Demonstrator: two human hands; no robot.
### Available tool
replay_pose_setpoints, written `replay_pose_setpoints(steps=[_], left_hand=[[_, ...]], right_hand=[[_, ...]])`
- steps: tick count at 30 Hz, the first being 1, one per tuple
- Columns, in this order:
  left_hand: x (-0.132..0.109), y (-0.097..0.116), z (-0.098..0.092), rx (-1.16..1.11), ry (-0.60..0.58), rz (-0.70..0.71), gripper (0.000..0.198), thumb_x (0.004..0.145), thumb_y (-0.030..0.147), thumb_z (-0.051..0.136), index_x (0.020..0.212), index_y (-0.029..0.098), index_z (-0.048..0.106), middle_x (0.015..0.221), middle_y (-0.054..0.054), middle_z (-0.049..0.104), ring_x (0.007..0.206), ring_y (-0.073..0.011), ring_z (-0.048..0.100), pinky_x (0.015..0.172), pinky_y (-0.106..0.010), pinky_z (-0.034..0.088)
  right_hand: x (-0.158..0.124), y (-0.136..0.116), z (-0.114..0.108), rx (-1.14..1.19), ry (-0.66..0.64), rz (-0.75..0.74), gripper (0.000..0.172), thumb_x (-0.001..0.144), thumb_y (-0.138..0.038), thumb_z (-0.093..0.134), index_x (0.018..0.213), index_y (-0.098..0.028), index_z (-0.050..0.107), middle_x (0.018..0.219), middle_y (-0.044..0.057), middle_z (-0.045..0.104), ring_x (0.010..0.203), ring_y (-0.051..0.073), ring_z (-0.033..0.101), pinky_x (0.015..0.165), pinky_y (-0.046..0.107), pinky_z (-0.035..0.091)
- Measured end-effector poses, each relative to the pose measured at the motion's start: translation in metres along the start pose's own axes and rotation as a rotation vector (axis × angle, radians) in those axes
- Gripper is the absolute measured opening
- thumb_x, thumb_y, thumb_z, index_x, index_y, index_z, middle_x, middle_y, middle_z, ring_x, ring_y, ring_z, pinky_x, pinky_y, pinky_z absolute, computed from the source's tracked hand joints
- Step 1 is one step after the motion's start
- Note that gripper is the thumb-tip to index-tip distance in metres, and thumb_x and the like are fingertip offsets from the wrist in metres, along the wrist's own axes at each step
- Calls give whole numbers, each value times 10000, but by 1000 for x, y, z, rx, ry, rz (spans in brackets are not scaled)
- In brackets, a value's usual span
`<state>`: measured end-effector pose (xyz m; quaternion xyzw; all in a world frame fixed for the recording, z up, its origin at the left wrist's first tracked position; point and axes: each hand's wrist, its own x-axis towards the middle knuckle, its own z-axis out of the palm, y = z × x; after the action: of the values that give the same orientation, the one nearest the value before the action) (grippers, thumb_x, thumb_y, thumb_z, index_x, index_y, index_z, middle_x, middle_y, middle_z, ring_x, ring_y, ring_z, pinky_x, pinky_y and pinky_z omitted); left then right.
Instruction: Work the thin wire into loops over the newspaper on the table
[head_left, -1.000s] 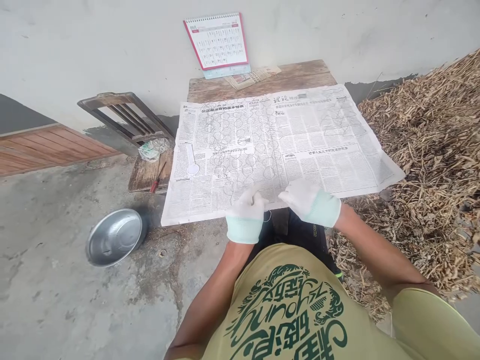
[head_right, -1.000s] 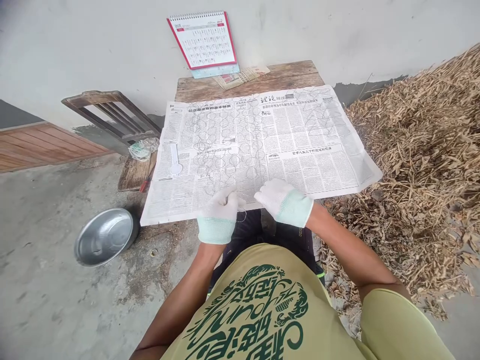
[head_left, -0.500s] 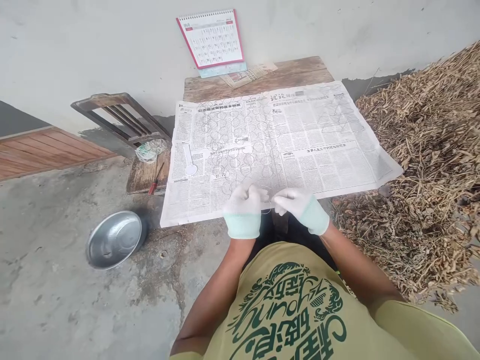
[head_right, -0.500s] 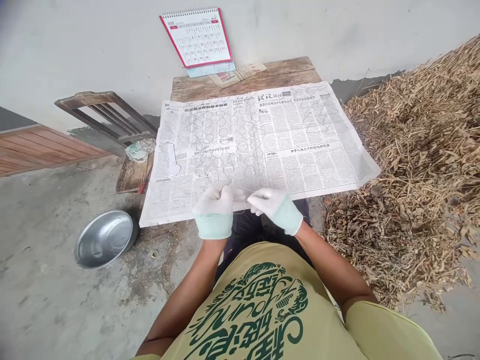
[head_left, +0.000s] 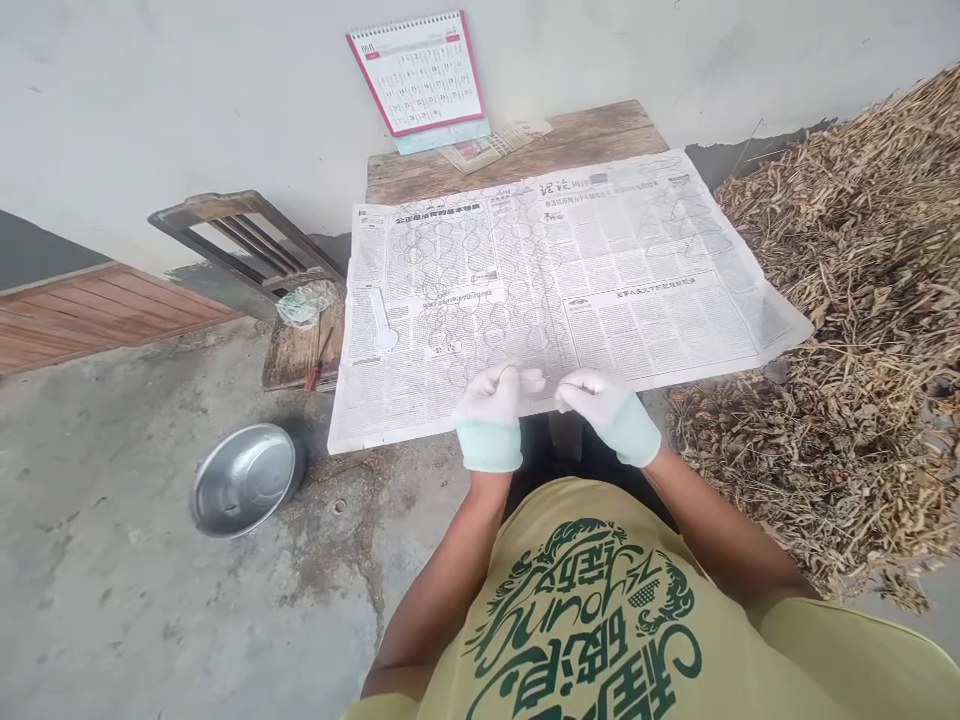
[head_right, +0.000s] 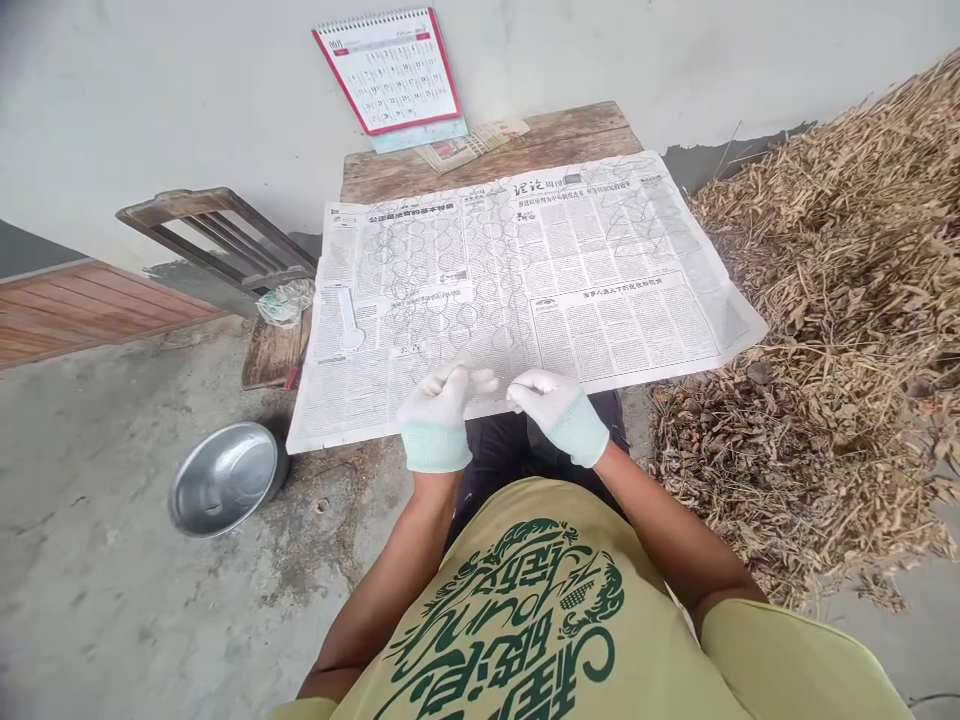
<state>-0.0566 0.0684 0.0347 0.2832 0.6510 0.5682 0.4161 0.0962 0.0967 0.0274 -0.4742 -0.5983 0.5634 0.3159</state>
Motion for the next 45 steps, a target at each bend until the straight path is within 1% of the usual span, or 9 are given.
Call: replay_pose_setpoints(steps=[3,7,12,15,18,23,32,38,45], left_hand=[[2,-6,-3,-153,-79,-45,311,895,402,685,1064,144,729,953,-109,832,922,-242,812,941,-419,628],[3,-12,-7,-203,-133,-123,302,842,402,745,1022,161,718,951,-107,826,935,-251,807,902,-421,649],[5,-11,-16,-58,-235,-193,294,829,374,777,1015,152,728,924,-100,828,747,-192,783,759,-342,647],[5,-7,-18,130,-263,-179,216,849,321,757,975,146,742,811,-79,815,634,-164,747,666,-294,617],[4,-4,-17,209,-283,-191,198,862,269,741,1014,144,754,752,-59,800,606,-161,735,642,-285,602],[5,-8,-19,217,-289,-188,195,894,215,684,1056,140,761,725,-32,785,593,-138,725,617,-244,561],[7,-17,-24,248,-281,-144,191,885,244,699,1031,151,778,730,-22,783,602,-132,707,625,-246,538],[3,-16,-23,261,-251,-117,178,890,267,696,1006,159,776,687,-13,761,584,-138,676,638,-265,518],[2,-20,-27,273,-202,-67,204,906,326,693,1000,163,771,693,-13,759,608,-154,687,683,-287,523]], right_hand=[[0,2,-6,147,2,-18,188,897,-256,564,872,-204,743,999,38,772,965,187,701,931,350,556],[-2,4,-6,314,-11,22,161,904,-276,575,863,-195,708,896,43,764,782,173,688,798,345,589],[-1,0,-10,167,-46,39,197,921,-253,551,752,-209,642,679,6,700,664,160,641,742,326,545],[1,4,-12,97,4,30,154,936,-275,565,897,-203,695,644,-19,679,651,158,631,777,338,543],[3,12,-14,52,9,-13,239,942,-288,557,1068,-197,739,632,-37,648,641,157,621,776,345,540],[3,16,-24,-153,-75,-71,308,954,-248,523,1062,-206,809,688,-16,682,680,155,639,731,313,518],[14,22,-56,-601,-398,-469,342,1065,-270,505,1098,-252,845,945,34,782,857,184,683,810,322,495],[20,20,-65,-775,-415,-692,405,1102,-282,433,1138,-249,835,841,47,711,768,188,592,714,313,426],[21,22,-72,-848,-409,-744,408,1091,-239,420,1127,-237,827,793,39,642,745,183,522,694,309,381]])
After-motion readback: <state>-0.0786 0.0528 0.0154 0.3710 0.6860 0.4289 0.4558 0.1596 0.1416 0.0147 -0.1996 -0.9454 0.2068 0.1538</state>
